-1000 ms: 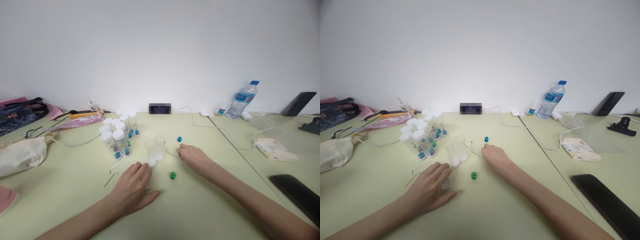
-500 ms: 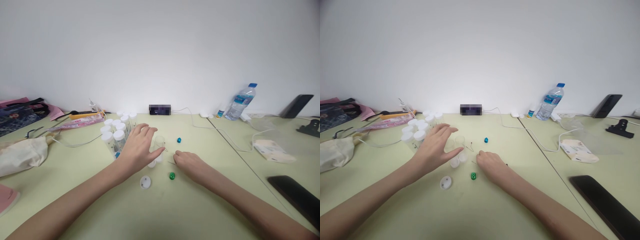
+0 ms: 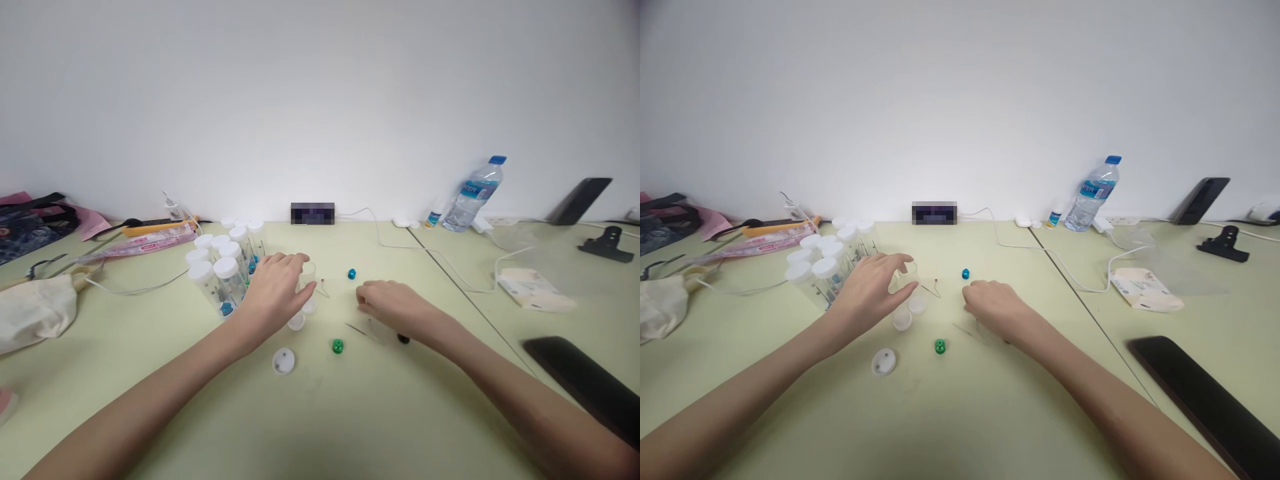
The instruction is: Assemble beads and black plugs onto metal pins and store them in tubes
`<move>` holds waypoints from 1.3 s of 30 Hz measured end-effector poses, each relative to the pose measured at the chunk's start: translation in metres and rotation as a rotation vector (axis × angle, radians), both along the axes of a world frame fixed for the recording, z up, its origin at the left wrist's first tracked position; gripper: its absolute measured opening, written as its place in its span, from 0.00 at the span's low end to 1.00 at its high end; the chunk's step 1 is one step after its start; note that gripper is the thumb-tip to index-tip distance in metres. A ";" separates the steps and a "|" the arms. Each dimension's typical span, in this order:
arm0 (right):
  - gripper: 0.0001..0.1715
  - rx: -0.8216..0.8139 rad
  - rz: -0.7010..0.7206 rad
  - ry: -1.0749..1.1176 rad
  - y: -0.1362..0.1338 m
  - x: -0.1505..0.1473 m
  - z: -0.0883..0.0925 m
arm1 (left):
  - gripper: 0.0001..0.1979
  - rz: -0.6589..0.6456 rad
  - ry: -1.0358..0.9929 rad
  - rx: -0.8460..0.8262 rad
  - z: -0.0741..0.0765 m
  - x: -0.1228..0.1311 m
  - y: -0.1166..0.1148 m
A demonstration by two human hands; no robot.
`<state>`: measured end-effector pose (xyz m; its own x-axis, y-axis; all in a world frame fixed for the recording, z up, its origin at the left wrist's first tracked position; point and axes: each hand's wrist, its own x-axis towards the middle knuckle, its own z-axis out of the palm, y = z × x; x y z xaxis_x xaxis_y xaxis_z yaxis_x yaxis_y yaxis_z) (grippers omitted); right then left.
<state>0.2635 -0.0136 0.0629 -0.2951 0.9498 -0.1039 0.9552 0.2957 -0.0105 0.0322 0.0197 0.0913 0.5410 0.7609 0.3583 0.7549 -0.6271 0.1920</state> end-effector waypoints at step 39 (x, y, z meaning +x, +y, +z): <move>0.20 0.201 0.180 0.077 -0.042 -0.012 -0.026 | 0.08 -0.322 0.111 0.030 -0.060 -0.016 -0.066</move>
<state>0.2510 -0.0559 0.0371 -0.4606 0.8806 0.1109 0.8858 0.4640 -0.0048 0.0165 -0.0460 0.0313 0.7884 0.5350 0.3035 0.5328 -0.8406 0.0977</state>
